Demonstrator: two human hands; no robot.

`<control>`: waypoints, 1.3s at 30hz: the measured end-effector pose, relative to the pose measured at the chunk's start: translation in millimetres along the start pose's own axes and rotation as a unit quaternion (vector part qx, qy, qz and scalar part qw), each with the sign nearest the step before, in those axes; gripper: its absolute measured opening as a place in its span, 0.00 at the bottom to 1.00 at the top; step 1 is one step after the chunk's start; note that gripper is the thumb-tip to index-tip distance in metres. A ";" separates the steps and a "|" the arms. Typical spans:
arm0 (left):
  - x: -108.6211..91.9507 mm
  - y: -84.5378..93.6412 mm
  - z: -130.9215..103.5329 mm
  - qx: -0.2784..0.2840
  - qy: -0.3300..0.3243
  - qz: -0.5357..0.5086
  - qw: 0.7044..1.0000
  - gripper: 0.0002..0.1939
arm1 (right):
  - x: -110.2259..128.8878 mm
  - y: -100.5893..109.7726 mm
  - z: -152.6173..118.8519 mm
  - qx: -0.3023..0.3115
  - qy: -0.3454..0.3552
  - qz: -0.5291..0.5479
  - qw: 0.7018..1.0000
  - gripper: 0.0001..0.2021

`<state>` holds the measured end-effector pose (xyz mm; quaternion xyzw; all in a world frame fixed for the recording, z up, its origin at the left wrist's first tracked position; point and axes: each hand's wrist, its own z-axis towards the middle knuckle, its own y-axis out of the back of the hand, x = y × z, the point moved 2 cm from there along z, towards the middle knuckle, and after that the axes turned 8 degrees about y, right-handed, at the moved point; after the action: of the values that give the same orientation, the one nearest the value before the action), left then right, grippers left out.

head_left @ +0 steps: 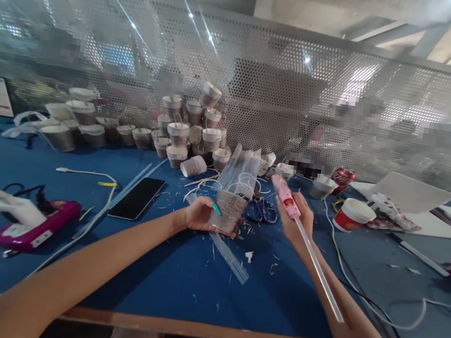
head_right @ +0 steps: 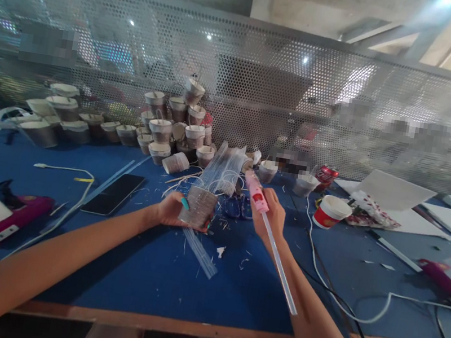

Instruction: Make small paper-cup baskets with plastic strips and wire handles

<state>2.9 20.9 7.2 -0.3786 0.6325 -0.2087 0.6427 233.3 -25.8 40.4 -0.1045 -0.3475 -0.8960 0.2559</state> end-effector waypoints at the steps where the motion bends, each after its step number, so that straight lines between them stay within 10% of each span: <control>1: -0.8 -0.6 0.6 -0.002 -0.015 0.010 1.000 0.27 | -3.9 3.9 3.2 0.023 -0.023 -0.068 0.997 0.05; 8: -12.8 9.1 4.4 -0.216 -0.218 0.166 0.937 0.26 | -36.4 9.5 -1.6 0.107 -0.223 -0.310 0.918 0.19; 13: -35.4 11.2 -8.3 -0.330 -0.309 0.202 0.869 0.30 | -39.2 -1.1 -10.9 0.088 -0.214 -0.266 0.936 0.22; 17: -59.0 13.5 -26.7 -0.369 -0.373 0.176 0.833 0.30 | 5.4 -2.2 -2.4 0.010 -0.066 -0.236 0.970 0.17; 20: -69.6 18.9 -36.3 -0.373 -0.391 0.162 0.826 0.29 | 51.9 -23.5 3.9 0.154 0.059 -0.108 0.980 0.11; 24: -74.4 22.7 -42.6 -0.339 -0.420 0.128 0.832 0.22 | 104.1 -71.4 2.6 0.340 0.038 0.037 0.939 0.21; 29: -75.2 20.3 -49.9 -0.328 -0.423 0.081 0.841 0.13 | 135.6 -108.4 7.2 0.387 -0.022 0.056 0.920 0.22; 32: -78.2 21.3 -54.0 -0.323 -0.431 0.060 0.840 0.13 | 129.0 -103.9 22.4 0.409 -0.036 0.098 0.907 0.04; 39: -81.8 33.0 -52.4 -0.349 -0.446 0.077 0.820 0.17 | 68.4 -28.7 76.7 0.296 -0.058 0.058 0.952 0.07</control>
<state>-64.2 91.0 40.5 -0.5791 0.3340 0.2684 0.6935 160.8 17.7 105.6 -0.0961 -0.6045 -0.7291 0.3060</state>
